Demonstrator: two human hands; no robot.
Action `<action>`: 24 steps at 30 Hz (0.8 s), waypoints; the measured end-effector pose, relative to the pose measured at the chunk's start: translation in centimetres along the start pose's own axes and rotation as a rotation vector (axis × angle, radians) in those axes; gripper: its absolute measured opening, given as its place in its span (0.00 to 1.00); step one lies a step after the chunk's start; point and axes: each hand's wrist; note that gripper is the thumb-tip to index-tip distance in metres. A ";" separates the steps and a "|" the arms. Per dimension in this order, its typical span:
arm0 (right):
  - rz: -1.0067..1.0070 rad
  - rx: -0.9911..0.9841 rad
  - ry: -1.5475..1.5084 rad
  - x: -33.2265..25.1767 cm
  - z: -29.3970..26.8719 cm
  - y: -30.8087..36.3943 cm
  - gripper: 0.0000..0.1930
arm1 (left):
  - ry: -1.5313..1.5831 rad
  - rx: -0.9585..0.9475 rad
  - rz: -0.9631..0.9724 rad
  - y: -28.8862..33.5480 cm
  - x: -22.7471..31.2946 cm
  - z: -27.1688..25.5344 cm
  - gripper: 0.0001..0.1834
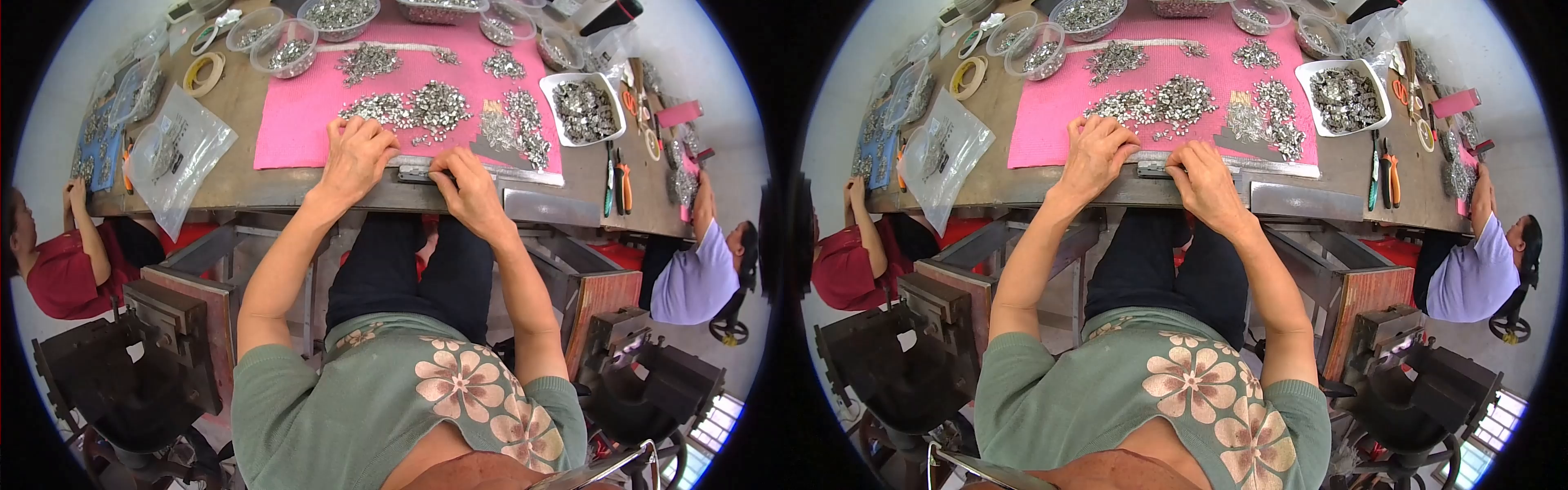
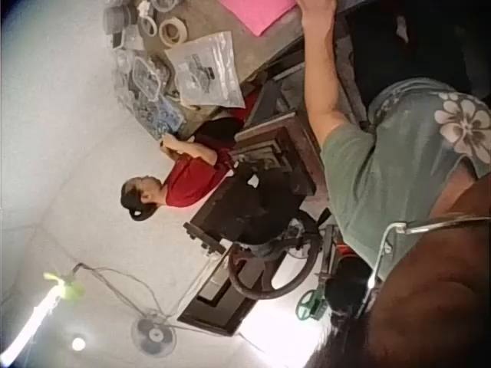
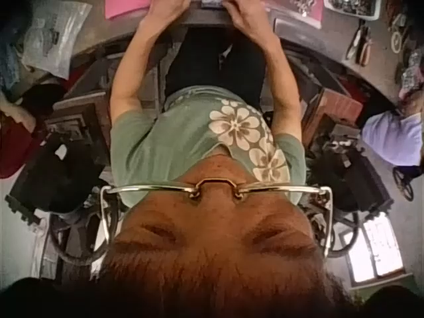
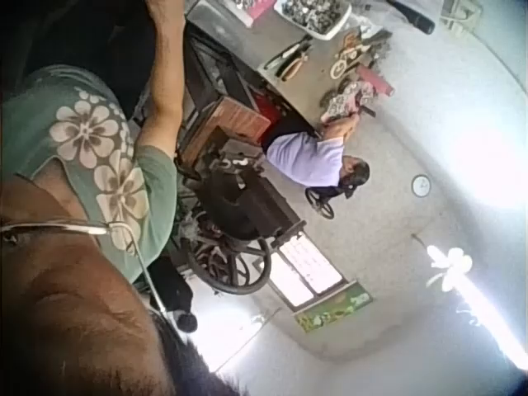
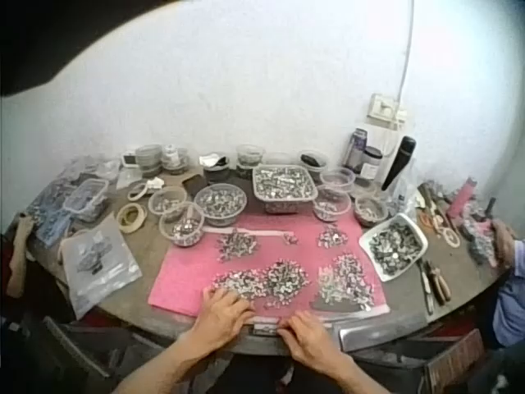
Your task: The person assembles small metal parts using a manual press, then sorts the assembled components into plastic containers by hand.
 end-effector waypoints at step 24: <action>0.032 -0.047 0.167 2.5 -0.1 -1.6 0.04 | 0.495 -0.061 -0.204 2.6 3.8 0.6 0.04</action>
Point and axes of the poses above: each hand's wrist, its own y-axis away from the middle knuckle, its own z-axis out of the palm, x = y × z, and after that the axes turned 15 degrees about -z, right-handed
